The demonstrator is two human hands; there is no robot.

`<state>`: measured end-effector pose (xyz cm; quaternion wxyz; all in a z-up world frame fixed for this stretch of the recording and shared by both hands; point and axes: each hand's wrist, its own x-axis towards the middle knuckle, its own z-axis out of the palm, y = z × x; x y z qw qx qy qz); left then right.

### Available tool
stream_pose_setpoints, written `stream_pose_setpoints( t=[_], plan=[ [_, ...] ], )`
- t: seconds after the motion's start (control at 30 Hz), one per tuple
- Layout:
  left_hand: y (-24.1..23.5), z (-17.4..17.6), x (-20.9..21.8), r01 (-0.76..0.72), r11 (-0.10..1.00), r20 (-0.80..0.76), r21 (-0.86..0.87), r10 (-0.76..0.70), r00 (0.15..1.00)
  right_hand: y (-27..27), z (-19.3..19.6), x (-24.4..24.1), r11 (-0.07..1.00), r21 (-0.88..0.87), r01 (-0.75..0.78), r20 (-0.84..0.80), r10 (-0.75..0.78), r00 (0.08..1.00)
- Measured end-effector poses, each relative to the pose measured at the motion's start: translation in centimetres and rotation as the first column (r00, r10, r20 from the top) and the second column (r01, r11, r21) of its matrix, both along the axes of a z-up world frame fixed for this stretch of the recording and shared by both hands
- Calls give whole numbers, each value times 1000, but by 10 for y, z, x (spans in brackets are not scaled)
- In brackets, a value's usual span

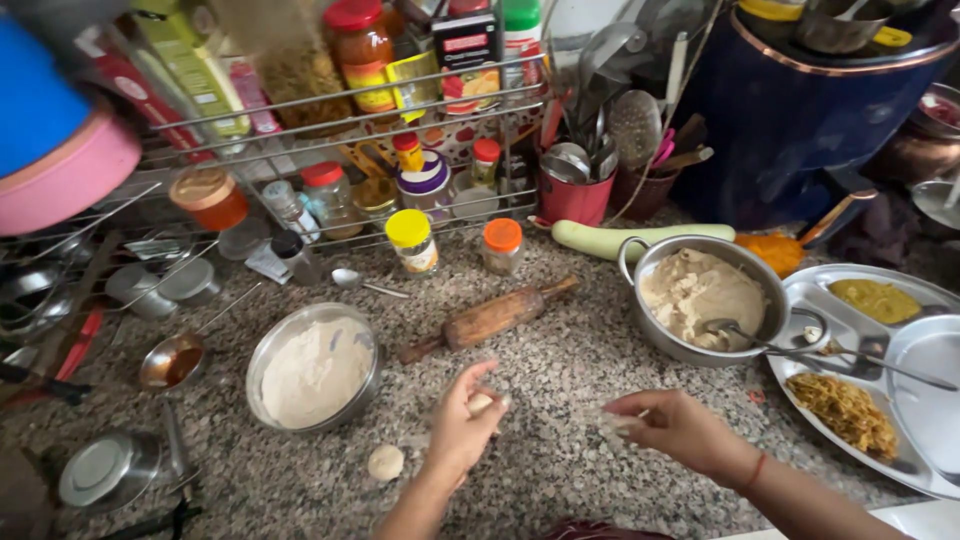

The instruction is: The recorder is kneading dough, rolling it into small balls (pedas), and briefly stirring food in a pan on an induction stove.

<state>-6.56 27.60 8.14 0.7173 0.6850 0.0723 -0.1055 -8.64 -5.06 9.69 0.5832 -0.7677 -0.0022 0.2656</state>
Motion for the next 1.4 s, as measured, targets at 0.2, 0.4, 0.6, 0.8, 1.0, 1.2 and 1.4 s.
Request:
stream_pose_setpoints(
  t=[0.2, 0.4, 0.6, 0.8, 1.0, 1.2, 1.4],
  plan=[
    [-36, 2, 19, -44, 553, 310, 832, -397, 864, -7, 17, -1, 985, 74, 155, -4, -155, 988],
    [-126, -4, 9, 168, 967, 134, -193, -144, 980, 27, 59, -1, 958, -234, 164, 687, 44, 725],
    [-158, -57, 30, 2, 535, -161, -845, -258, 953, -32, 63, 45, 785, -517, 341, 749, 222, 624],
    [-176, -20, 68, 113, 836, -263, -537, -292, 919, -115, 66, 85, 155, -983, 102, 149, 330, 932],
    [-213, -16, 99, 185, 945, -316, -268, -268, 910, -175, 14, 115, 149, -970, 191, 238, 436, 868],
    [-241, -7, 101, 299, 885, -198, -357, -384, 902, -116, 47, 143, 172, -964, 202, 263, 507, 821],
    [-253, 4, 90, 285, 940, -268, -188, -328, 906, -108, 21, 183, 134, -990, 33, 114, 654, 748]
  ],
)
